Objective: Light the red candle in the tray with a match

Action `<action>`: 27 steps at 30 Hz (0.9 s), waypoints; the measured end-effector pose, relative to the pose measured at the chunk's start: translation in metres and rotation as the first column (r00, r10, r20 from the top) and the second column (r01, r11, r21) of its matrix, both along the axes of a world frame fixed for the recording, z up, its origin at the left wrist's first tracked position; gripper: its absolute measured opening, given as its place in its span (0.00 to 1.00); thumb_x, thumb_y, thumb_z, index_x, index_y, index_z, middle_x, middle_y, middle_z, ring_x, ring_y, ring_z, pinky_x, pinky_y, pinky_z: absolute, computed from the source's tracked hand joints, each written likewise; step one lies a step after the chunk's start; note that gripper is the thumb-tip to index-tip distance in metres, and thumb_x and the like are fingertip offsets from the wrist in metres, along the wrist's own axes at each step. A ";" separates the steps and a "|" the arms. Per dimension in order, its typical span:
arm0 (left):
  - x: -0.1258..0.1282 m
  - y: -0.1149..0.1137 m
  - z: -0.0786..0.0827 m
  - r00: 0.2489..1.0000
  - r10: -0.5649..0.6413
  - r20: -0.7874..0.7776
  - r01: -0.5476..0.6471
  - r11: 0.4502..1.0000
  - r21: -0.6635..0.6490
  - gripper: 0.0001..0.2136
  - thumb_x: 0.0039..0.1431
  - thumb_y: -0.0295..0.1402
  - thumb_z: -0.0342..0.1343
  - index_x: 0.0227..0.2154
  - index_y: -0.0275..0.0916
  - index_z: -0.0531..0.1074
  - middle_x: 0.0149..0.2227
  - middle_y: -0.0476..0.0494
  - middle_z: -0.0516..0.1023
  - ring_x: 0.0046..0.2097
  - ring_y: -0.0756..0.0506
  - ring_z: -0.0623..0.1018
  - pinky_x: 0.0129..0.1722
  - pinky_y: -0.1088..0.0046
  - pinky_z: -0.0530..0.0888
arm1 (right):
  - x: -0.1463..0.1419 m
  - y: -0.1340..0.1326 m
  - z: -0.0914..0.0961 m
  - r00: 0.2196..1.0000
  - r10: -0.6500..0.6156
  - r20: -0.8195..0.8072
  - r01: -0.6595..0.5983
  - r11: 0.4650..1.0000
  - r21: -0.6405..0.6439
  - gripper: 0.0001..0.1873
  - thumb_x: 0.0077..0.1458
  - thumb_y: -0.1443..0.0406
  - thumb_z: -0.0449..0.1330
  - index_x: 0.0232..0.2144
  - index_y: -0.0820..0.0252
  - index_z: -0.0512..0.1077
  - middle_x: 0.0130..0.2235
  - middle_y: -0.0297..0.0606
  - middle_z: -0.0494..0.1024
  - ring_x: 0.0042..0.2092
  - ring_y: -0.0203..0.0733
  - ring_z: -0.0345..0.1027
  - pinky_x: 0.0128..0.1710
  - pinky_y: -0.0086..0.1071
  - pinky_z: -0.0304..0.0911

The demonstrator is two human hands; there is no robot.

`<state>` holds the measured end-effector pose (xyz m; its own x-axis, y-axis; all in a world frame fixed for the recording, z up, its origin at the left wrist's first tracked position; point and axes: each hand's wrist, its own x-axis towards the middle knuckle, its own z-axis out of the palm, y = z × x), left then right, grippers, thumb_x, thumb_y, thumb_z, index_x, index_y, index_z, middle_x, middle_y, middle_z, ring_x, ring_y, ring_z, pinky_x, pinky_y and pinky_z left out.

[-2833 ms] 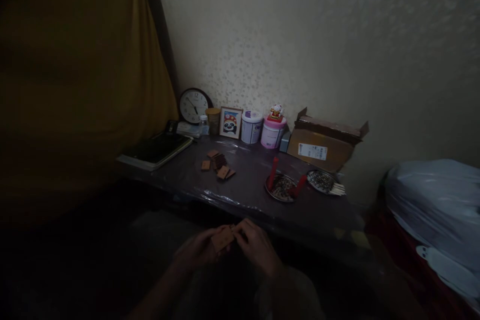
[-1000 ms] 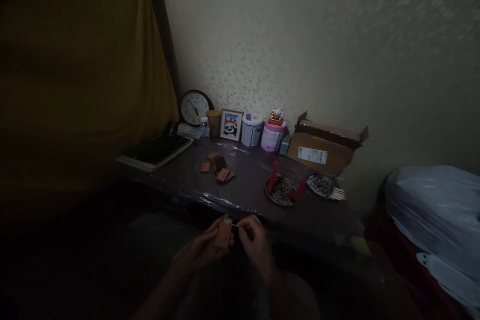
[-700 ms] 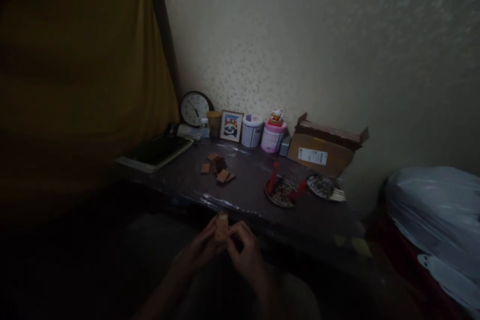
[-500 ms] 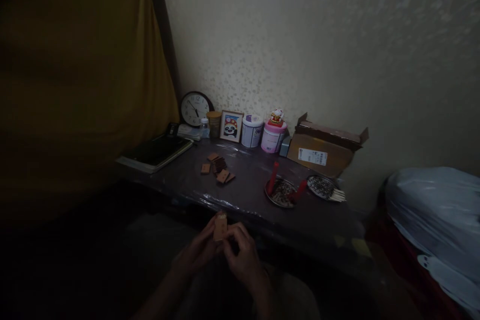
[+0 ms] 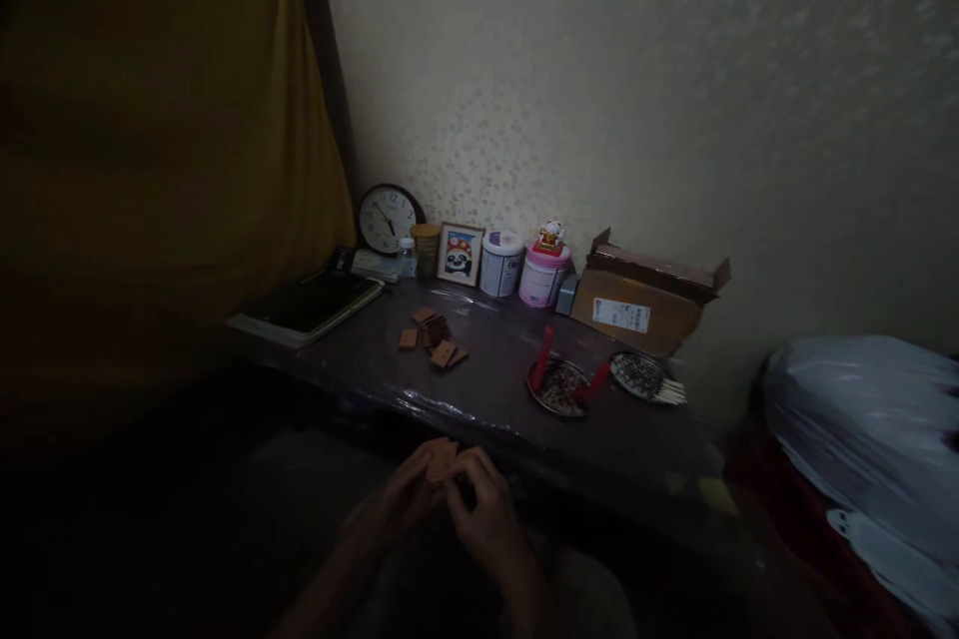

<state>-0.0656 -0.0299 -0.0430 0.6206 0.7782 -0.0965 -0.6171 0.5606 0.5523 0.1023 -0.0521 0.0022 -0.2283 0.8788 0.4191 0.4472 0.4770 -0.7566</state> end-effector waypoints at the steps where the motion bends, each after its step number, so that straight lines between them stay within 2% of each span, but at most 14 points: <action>1: 0.000 -0.001 0.003 1.000 0.025 -0.009 -0.025 1.000 0.014 0.17 0.58 0.28 0.49 0.51 0.42 0.63 0.53 0.44 0.69 0.58 0.45 0.64 0.53 0.66 0.65 | 0.000 0.000 0.000 1.000 -0.003 0.002 0.003 1.000 0.000 0.06 0.55 0.72 0.53 0.30 0.56 0.65 0.33 0.34 0.68 0.36 0.37 0.65 0.36 0.28 0.60; 7: 0.004 -0.003 0.013 0.987 0.146 -0.065 -0.142 0.987 0.071 0.15 0.55 0.29 0.51 0.47 0.44 0.66 0.52 0.45 0.69 0.55 0.44 0.67 0.51 0.67 0.67 | 0.000 0.001 -0.001 1.000 -0.013 0.011 0.013 1.000 0.007 0.05 0.55 0.71 0.53 0.29 0.56 0.65 0.32 0.34 0.68 0.35 0.37 0.65 0.35 0.28 0.60; 12: 0.003 -0.005 0.015 0.985 0.143 -0.094 -0.136 0.988 0.077 0.15 0.54 0.27 0.51 0.45 0.44 0.69 0.50 0.45 0.72 0.58 0.44 0.65 0.54 0.66 0.64 | 0.002 0.001 0.001 1.000 -0.025 -0.005 0.026 1.000 0.012 0.06 0.55 0.71 0.53 0.29 0.56 0.65 0.32 0.33 0.68 0.35 0.36 0.65 0.36 0.28 0.60; 16: 0.013 -0.006 0.016 0.980 0.181 -0.079 -0.175 0.982 0.077 0.14 0.53 0.32 0.55 0.44 0.42 0.71 0.47 0.42 0.74 0.56 0.41 0.67 0.56 0.63 0.62 | 0.004 0.003 0.001 0.999 -0.041 -0.012 0.042 0.999 0.017 0.06 0.55 0.71 0.53 0.29 0.56 0.65 0.31 0.34 0.69 0.35 0.37 0.65 0.36 0.28 0.60; 19: 0.021 -0.006 0.013 0.975 0.212 -0.068 -0.207 0.976 0.071 0.17 0.50 0.34 0.59 0.44 0.40 0.71 0.46 0.40 0.75 0.53 0.39 0.70 0.56 0.58 0.61 | 0.005 0.004 -0.001 0.998 -0.057 -0.007 0.058 0.998 0.005 0.05 0.55 0.71 0.54 0.29 0.57 0.65 0.31 0.33 0.69 0.35 0.37 0.65 0.35 0.28 0.60; 24: 0.023 -0.005 0.009 0.963 0.228 -0.145 -0.226 0.974 0.033 0.22 0.46 0.29 0.62 0.48 0.42 0.69 0.48 0.39 0.74 0.52 0.38 0.71 0.56 0.55 0.58 | 0.002 0.004 -0.001 0.999 -0.047 -0.016 0.047 0.999 -0.019 0.05 0.55 0.70 0.54 0.28 0.57 0.66 0.31 0.33 0.69 0.34 0.36 0.65 0.34 0.27 0.60; 27: 0.021 -0.006 0.011 0.965 0.232 -0.127 -0.230 0.973 0.023 0.21 0.48 0.29 0.61 0.47 0.42 0.69 0.47 0.40 0.75 0.51 0.39 0.72 0.57 0.56 0.57 | 0.003 0.004 0.000 0.997 -0.048 -0.060 0.045 0.998 -0.041 0.04 0.55 0.69 0.54 0.28 0.57 0.67 0.31 0.33 0.70 0.35 0.36 0.66 0.34 0.27 0.61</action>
